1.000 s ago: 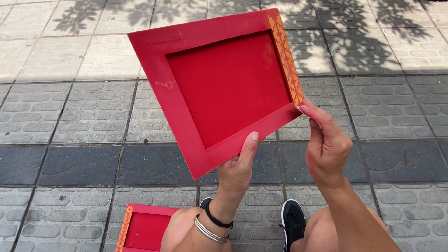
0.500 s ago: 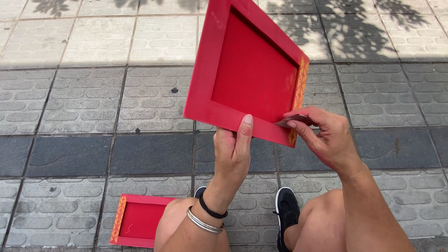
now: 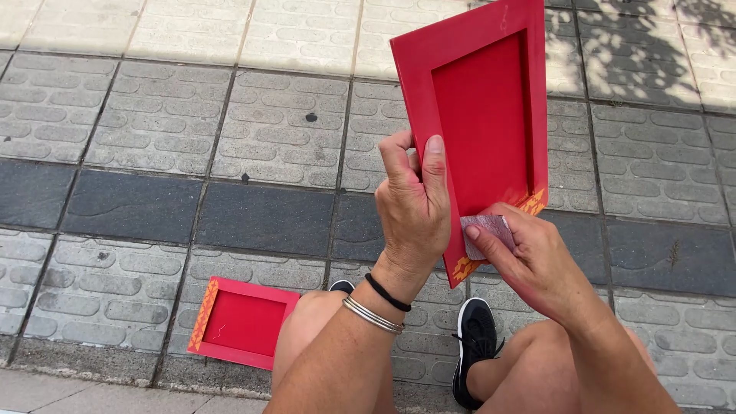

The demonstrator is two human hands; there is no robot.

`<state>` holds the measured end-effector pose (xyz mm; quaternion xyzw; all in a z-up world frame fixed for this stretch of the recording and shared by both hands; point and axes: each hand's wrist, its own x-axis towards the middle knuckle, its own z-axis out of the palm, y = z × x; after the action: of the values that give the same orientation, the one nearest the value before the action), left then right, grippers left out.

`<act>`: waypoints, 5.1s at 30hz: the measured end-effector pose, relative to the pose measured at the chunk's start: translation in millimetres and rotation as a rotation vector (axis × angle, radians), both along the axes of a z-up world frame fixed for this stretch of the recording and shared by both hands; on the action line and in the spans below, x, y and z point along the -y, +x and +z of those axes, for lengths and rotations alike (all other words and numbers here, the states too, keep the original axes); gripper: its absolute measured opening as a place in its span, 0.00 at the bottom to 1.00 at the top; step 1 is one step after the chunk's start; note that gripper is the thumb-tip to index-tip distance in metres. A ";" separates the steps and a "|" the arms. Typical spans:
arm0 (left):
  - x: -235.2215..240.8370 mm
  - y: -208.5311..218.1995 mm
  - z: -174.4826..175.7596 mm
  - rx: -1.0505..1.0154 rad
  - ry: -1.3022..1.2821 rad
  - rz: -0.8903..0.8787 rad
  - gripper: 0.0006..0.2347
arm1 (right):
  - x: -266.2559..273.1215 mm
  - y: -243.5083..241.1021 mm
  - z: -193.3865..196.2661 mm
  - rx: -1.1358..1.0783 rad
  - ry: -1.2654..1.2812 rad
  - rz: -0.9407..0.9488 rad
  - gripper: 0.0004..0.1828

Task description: Sanding the edges and decorative patterns of a red wooden frame using a piece of sandpaper.

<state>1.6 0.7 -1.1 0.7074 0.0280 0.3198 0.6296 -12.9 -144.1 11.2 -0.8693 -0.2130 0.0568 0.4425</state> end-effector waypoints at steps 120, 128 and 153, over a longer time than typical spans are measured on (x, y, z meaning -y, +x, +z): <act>39.8 -35.5 18.2 0.046 0.284 -0.297 0.03 | 14.9 0.9 14.4 0.354 0.282 -0.421 0.03; 37.9 -30.2 19.6 0.072 0.263 -0.289 0.08 | 19.4 5.7 5.3 0.466 0.318 -0.396 0.05; 33.0 -29.6 20.7 0.098 0.316 -0.238 0.08 | 16.3 3.7 4.3 0.464 0.301 -0.392 0.06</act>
<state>-27.9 -32.4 19.6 0.7794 -0.1371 0.2777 0.5446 -9.2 -160.4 15.4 -0.8084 -0.1427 -0.2610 0.5080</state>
